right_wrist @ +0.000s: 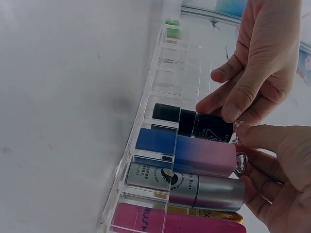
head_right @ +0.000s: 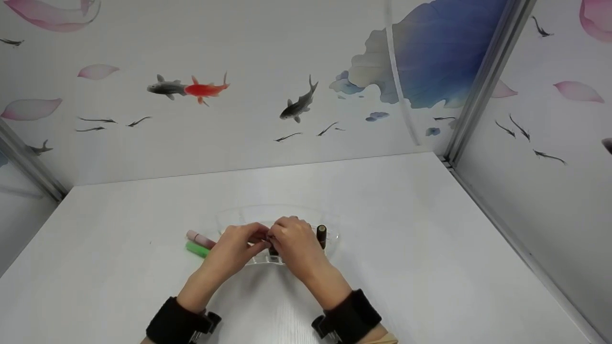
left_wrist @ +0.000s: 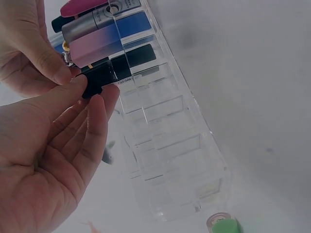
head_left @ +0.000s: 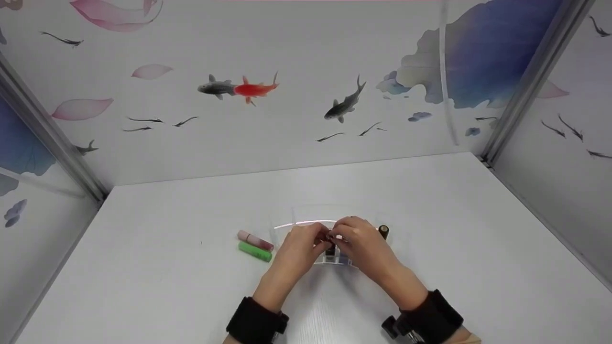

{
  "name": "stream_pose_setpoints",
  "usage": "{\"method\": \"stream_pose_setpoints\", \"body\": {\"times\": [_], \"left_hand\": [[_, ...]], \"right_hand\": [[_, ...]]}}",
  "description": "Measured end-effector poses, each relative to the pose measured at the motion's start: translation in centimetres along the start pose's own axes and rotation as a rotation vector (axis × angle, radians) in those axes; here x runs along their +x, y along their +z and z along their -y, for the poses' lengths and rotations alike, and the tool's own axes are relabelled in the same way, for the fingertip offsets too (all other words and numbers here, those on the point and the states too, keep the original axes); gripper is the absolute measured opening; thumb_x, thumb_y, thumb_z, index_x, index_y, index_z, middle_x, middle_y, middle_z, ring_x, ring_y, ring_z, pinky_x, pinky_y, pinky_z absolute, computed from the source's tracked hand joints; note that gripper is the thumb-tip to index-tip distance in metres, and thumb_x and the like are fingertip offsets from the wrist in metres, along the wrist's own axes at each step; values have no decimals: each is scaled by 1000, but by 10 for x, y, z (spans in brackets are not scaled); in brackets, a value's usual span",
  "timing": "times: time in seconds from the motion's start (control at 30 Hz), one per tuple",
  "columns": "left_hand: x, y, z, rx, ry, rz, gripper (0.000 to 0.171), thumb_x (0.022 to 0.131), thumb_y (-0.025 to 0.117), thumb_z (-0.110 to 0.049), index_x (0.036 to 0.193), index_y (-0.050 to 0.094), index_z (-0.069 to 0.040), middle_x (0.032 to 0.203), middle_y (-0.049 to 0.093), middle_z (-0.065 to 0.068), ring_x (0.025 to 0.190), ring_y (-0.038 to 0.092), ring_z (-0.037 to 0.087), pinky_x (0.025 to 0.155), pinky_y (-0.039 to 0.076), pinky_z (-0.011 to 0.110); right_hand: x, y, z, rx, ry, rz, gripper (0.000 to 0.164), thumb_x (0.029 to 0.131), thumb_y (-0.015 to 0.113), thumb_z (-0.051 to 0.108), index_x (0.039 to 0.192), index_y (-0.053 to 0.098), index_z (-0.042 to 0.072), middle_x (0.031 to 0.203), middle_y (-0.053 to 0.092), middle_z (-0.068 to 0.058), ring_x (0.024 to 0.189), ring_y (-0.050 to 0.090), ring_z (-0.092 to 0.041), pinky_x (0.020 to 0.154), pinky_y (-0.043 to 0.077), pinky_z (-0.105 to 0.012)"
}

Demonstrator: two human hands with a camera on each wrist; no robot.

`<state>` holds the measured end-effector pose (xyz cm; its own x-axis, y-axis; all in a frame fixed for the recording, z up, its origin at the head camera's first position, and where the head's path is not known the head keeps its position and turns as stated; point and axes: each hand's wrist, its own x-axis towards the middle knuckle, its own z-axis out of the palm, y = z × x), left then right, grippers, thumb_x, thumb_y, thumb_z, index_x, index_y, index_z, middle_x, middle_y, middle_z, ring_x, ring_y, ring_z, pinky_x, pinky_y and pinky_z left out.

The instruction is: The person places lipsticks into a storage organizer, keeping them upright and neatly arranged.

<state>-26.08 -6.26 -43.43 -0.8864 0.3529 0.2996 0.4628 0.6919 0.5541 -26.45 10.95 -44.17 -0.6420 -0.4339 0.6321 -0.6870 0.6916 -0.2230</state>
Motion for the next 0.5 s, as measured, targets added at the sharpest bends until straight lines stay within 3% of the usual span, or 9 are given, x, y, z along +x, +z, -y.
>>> {"method": "stream_pose_setpoints", "body": {"times": [0.5], "left_hand": [[0,1,-1,24,-28,24,15,90,72,-11,105,71,-7,98,77,7,92,73,19,80,58,32]], "right_hand": [[0,0,2,-39,-4,17,13,77,82,2,82,72,8,89,72,-4,84,68,-19,74,58,-31]]}}
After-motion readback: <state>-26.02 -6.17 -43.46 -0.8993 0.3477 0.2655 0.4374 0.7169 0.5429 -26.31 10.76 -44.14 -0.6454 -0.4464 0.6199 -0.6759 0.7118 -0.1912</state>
